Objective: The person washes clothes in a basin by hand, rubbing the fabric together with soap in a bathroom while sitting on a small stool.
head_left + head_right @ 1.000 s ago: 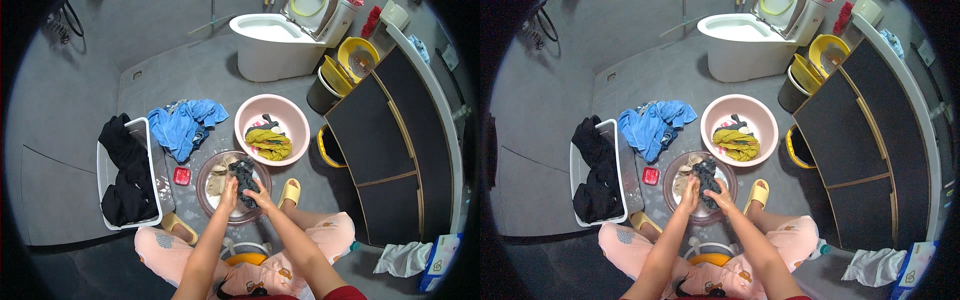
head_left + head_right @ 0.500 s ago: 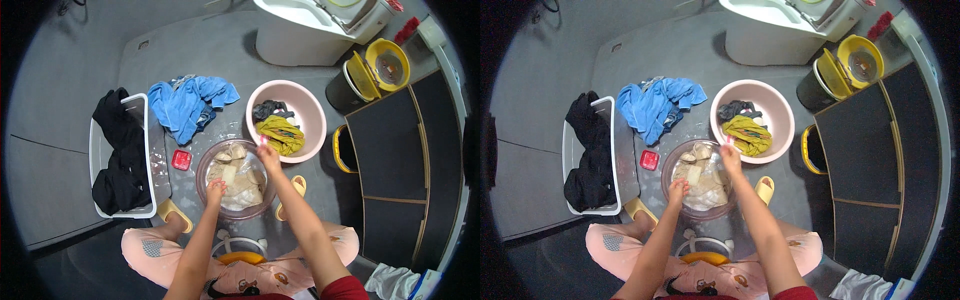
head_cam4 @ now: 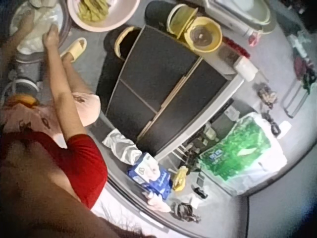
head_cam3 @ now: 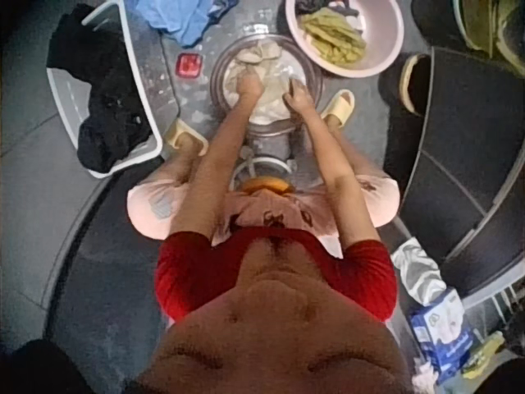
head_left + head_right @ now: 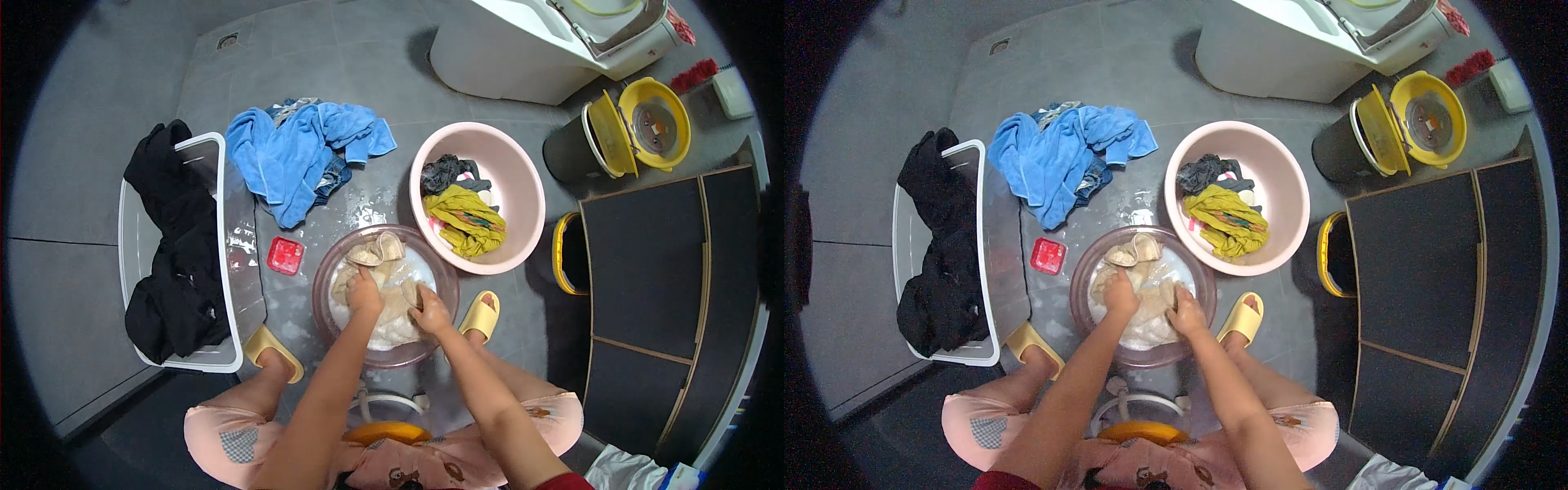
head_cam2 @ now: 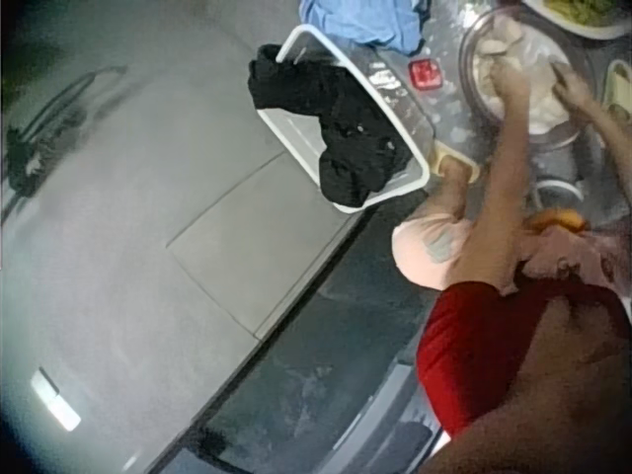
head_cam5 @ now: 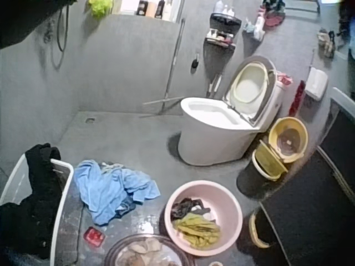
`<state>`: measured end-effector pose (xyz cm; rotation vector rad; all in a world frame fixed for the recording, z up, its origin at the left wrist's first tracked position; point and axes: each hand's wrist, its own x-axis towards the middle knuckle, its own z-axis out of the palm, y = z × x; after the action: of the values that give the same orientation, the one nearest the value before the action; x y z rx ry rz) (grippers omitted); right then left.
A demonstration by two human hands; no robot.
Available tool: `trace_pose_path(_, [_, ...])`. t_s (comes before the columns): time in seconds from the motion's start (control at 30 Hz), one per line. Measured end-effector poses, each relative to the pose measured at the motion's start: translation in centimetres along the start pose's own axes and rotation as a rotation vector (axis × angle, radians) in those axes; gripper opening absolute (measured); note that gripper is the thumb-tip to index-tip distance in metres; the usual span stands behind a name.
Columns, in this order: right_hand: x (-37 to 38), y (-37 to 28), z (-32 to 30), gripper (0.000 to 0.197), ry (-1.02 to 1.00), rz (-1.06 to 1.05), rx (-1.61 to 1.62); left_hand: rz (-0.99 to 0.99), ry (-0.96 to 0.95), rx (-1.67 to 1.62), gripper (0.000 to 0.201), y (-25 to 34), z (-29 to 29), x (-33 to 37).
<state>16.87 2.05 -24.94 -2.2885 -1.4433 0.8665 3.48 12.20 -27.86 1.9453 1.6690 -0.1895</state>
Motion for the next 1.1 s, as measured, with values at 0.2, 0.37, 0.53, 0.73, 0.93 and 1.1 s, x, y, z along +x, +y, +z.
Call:
trace_pose_path(0.2, [0.0,-0.6,-0.5,0.047,-0.242,0.297,-0.1,0.002,0.039,-0.244,0.06,-3.0,0.0,-1.1])
trace_pose_path(0.37, [-2.6,-1.5,0.2,0.052,-0.091,0.73,0.745,-0.127,0.055,-0.591,0.053,-4.7,0.6,-3.1])
trace_pose_path(0.53, [-5.7,-3.8,-0.2,0.052,-0.118,0.672,0.973,-0.363,-0.175,-0.896,0.051,-7.2,4.4,-5.2])
trace_pose_path(0.73, [-7.9,-9.1,-6.5,0.041,0.202,0.448,1.456,-0.303,0.248,-0.875,0.047,-4.7,0.2,-6.9])
trace_pose_path(0.93, [-2.2,-5.4,-3.1,0.032,0.218,-0.017,0.486,0.224,0.249,-0.481,0.051,-3.1,-6.7,-4.1])
trace_pose_path(1.1, [3.9,-7.3,0.7,0.023,0.306,-0.294,0.075,0.437,0.123,-0.205,0.061,-2.5,-5.6,1.0])
